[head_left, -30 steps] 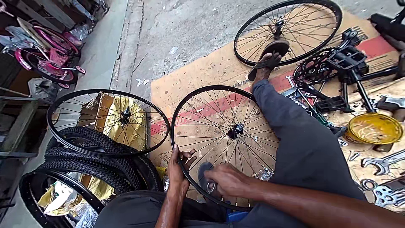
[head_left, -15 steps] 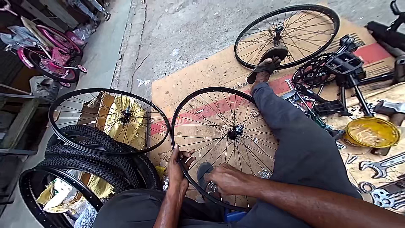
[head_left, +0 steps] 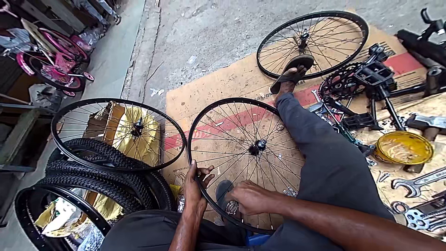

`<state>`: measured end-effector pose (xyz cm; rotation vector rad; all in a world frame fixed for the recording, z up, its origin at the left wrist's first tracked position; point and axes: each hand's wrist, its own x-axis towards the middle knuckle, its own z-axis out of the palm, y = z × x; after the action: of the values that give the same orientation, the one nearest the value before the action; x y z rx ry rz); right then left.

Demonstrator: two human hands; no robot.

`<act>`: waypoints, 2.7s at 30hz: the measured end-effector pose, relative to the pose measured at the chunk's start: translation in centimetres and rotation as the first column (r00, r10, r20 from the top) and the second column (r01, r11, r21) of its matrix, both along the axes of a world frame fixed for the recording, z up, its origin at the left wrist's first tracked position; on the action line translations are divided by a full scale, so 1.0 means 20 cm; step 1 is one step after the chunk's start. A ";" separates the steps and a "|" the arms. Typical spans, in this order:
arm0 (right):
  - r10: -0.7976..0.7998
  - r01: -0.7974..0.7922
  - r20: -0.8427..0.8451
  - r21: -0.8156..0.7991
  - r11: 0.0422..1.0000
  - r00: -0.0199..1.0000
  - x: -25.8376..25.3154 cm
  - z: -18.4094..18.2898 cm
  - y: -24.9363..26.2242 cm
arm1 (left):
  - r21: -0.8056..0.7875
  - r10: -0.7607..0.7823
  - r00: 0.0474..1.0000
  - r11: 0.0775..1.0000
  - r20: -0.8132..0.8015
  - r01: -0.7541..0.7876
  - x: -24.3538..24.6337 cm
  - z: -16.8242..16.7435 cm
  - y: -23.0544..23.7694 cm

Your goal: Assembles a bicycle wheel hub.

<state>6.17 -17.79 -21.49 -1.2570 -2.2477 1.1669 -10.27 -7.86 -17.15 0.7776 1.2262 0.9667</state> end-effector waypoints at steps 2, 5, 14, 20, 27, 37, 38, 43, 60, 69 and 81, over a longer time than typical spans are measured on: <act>0.105 -0.129 -0.175 -0.130 0.983 0.979 0.10 0.02 0.03 | -0.006 0.003 1.000 1.000 0.006 -0.003 -0.01 0.00 0.00; -0.004 -0.048 -0.280 -0.180 0.982 0.960 0.11 0.00 0.01 | -0.004 0.005 1.000 1.000 -0.005 -0.005 0.00 0.01 0.00; 0.199 -0.209 -0.193 -0.035 0.977 0.961 0.13 0.00 0.01 | -0.044 -0.065 0.996 0.997 -0.063 0.062 -0.02 0.03 0.08; 0.057 -0.074 -0.245 -0.061 0.995 0.968 0.09 -0.02 0.05 | -0.041 -0.040 0.996 0.998 -0.083 0.037 -0.02 0.01 0.17; -0.263 0.197 0.068 0.492 0.848 0.962 0.27 -0.01 0.01 | 0.129 -0.156 0.982 0.981 0.108 0.142 -0.03 0.02 -0.08; -0.079 0.087 -0.040 0.267 0.960 0.996 -0.09 -0.08 0.02 | -0.061 -0.020 1.000 0.998 0.005 0.021 -0.03 -0.02 0.00; -0.034 0.036 -0.014 0.222 0.974 0.999 -0.08 -0.06 0.03 | -0.061 -0.016 1.000 0.998 -0.002 0.016 -0.03 -0.02 0.00; 0.055 -0.062 -0.242 -0.019 0.998 0.969 0.10 0.03 0.05 | -0.066 0.008 1.000 0.998 -0.001 -0.008 -0.03 -0.02 0.01; 0.038 -0.038 0.003 -0.002 0.999 0.999 0.01 0.06 0.06 | -0.035 -0.006 1.000 0.999 -0.008 0.006 0.00 -0.02 0.00; -0.067 0.061 0.049 0.114 0.992 0.997 -0.04 0.01 0.04 | -0.020 -0.018 1.000 1.000 -0.015 0.018 0.00 -0.02 0.00; 0.064 -0.065 -0.054 -0.012 0.998 0.996 0.03 0.06 0.08 | -0.009 -0.031 0.999 1.000 -0.030 0.030 -0.01 -0.01 0.00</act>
<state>6.75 -16.22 -20.33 -1.1523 -2.2602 1.2266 -10.43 -7.88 -17.43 0.8047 1.2401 0.9276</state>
